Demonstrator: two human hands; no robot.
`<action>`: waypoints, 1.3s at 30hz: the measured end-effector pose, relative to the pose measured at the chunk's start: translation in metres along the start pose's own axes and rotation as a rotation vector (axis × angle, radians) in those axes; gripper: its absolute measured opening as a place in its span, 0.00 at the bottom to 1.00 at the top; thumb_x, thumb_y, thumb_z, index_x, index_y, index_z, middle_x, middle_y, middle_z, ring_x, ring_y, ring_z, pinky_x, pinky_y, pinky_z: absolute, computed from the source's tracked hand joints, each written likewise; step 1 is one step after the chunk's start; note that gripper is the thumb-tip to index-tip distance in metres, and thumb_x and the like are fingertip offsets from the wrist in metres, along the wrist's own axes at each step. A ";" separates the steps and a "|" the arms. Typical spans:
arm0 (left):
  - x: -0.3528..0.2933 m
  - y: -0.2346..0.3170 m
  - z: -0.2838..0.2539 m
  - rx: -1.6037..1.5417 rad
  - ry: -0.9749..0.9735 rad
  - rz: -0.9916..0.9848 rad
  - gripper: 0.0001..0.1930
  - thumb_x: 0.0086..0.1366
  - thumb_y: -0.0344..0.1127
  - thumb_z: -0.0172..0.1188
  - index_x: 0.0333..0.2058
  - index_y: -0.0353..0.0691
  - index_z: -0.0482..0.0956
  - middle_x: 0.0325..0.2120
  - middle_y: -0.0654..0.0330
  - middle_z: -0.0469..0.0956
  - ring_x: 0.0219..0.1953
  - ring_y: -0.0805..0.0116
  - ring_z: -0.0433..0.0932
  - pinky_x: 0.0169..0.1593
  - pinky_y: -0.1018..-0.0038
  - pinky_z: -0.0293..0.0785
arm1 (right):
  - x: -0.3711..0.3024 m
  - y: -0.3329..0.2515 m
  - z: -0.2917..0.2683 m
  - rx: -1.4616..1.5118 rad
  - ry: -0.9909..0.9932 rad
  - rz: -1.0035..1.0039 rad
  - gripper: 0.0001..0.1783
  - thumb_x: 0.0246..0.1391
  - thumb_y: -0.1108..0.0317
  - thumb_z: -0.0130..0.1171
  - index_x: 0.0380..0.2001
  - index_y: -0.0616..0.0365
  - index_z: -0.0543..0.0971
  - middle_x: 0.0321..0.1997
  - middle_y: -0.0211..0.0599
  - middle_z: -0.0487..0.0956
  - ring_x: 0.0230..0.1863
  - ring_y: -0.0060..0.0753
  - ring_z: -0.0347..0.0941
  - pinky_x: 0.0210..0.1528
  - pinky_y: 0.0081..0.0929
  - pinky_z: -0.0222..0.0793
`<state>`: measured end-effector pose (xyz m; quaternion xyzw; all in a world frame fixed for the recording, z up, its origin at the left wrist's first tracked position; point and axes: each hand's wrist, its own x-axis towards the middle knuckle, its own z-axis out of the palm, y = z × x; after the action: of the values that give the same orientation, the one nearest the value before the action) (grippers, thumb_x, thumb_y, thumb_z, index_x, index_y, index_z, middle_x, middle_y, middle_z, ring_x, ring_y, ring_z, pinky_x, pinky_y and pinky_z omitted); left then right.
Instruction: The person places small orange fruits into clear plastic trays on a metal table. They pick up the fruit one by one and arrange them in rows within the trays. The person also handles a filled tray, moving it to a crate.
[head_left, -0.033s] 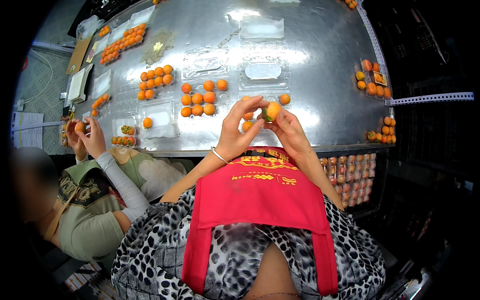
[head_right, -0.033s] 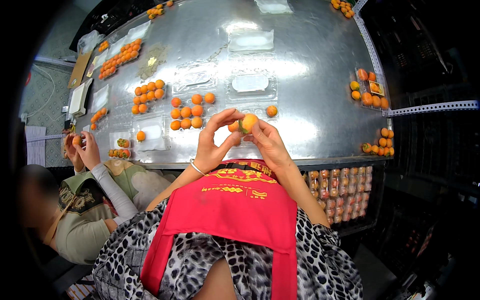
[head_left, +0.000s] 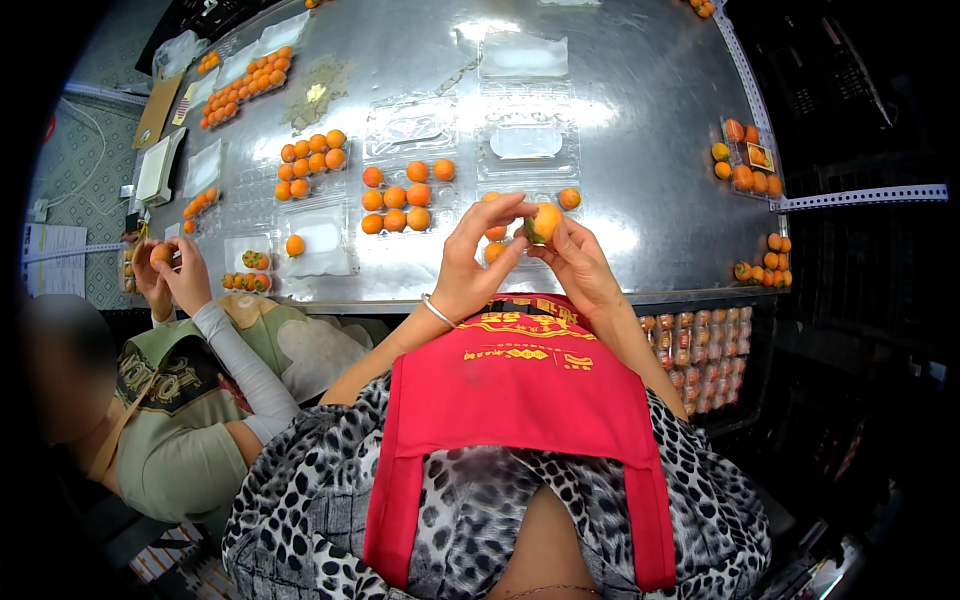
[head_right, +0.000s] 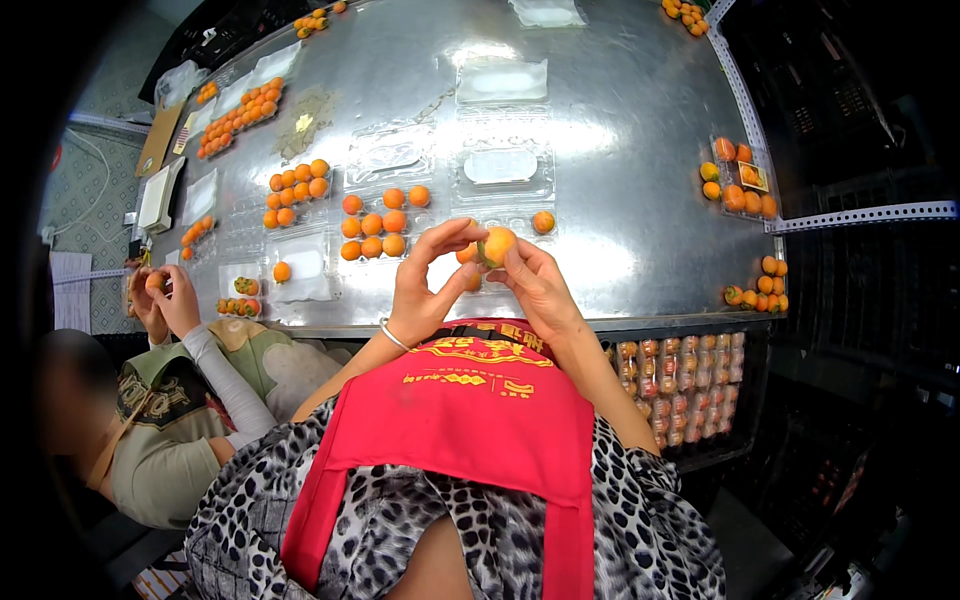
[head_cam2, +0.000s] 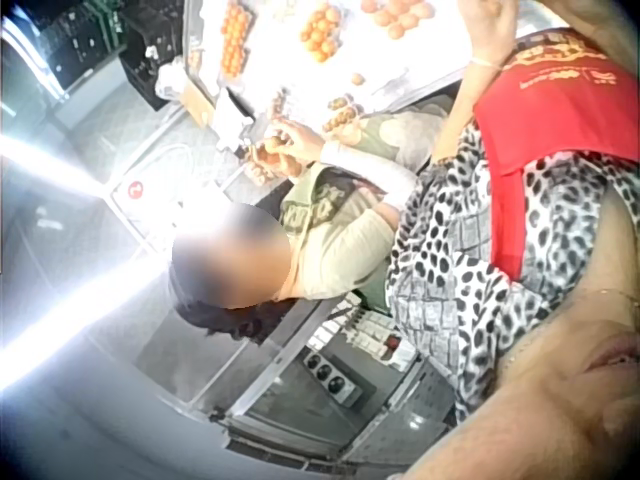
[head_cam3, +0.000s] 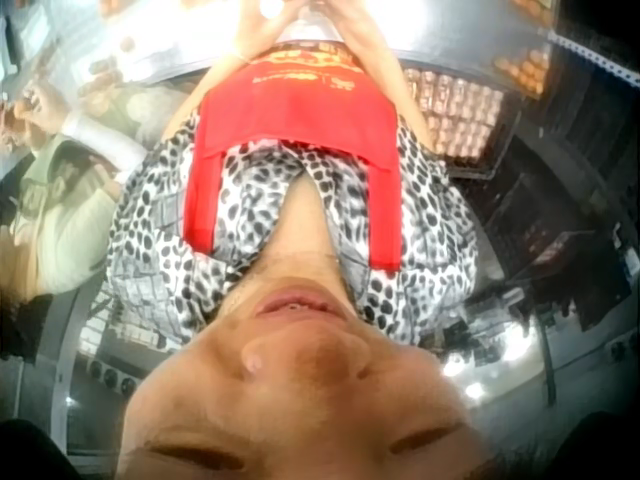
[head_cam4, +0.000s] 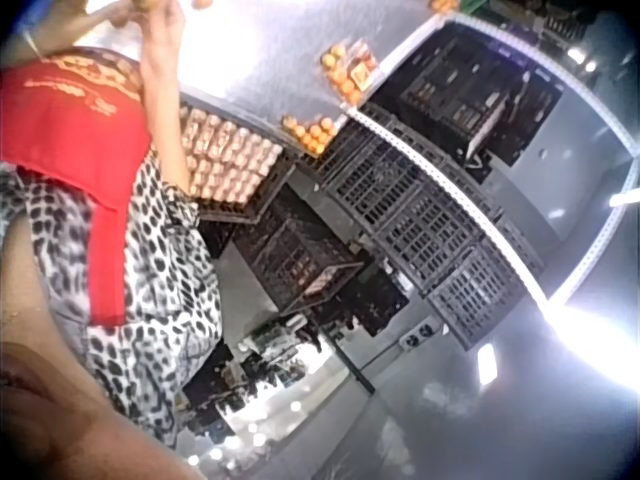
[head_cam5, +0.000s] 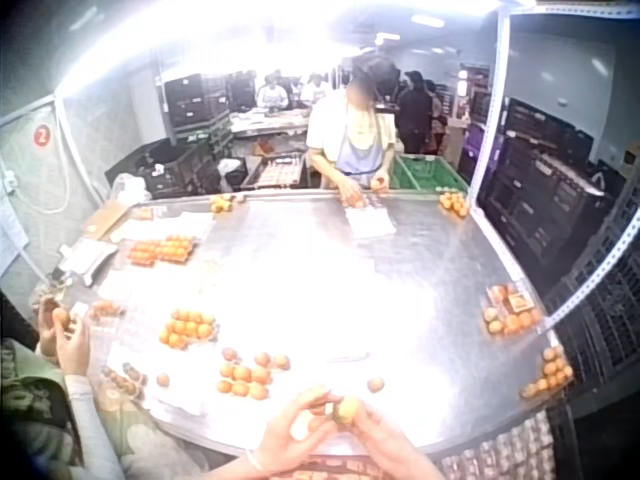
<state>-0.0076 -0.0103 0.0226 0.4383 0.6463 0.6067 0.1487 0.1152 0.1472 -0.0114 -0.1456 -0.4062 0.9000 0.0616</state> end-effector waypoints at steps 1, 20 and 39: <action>-0.001 0.000 0.000 -0.008 0.008 -0.009 0.28 0.67 0.22 0.64 0.65 0.36 0.70 0.54 0.53 0.81 0.58 0.62 0.81 0.63 0.66 0.76 | 0.000 0.000 0.000 0.018 -0.002 -0.005 0.27 0.72 0.50 0.57 0.62 0.59 0.76 0.58 0.33 0.82 0.59 0.24 0.75 0.61 0.30 0.68; 0.003 -0.004 0.005 0.058 0.059 -0.042 0.20 0.67 0.30 0.67 0.57 0.38 0.79 0.35 0.60 0.80 0.41 0.68 0.80 0.44 0.71 0.77 | 0.004 0.004 0.000 -0.013 0.037 -0.095 0.23 0.66 0.60 0.67 0.58 0.54 0.71 0.56 0.33 0.80 0.59 0.26 0.74 0.66 0.33 0.66; 0.005 -0.015 0.006 -0.226 -0.145 -0.312 0.21 0.81 0.41 0.51 0.66 0.40 0.76 0.45 0.61 0.82 0.42 0.79 0.76 0.46 0.78 0.75 | 0.003 0.009 0.000 -0.028 0.038 -0.078 0.25 0.64 0.49 0.68 0.52 0.53 0.72 0.49 0.29 0.81 0.53 0.22 0.74 0.60 0.29 0.66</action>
<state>-0.0122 -0.0007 0.0093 0.3559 0.6218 0.6117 0.3354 0.1122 0.1418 -0.0186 -0.1476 -0.4227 0.8883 0.1024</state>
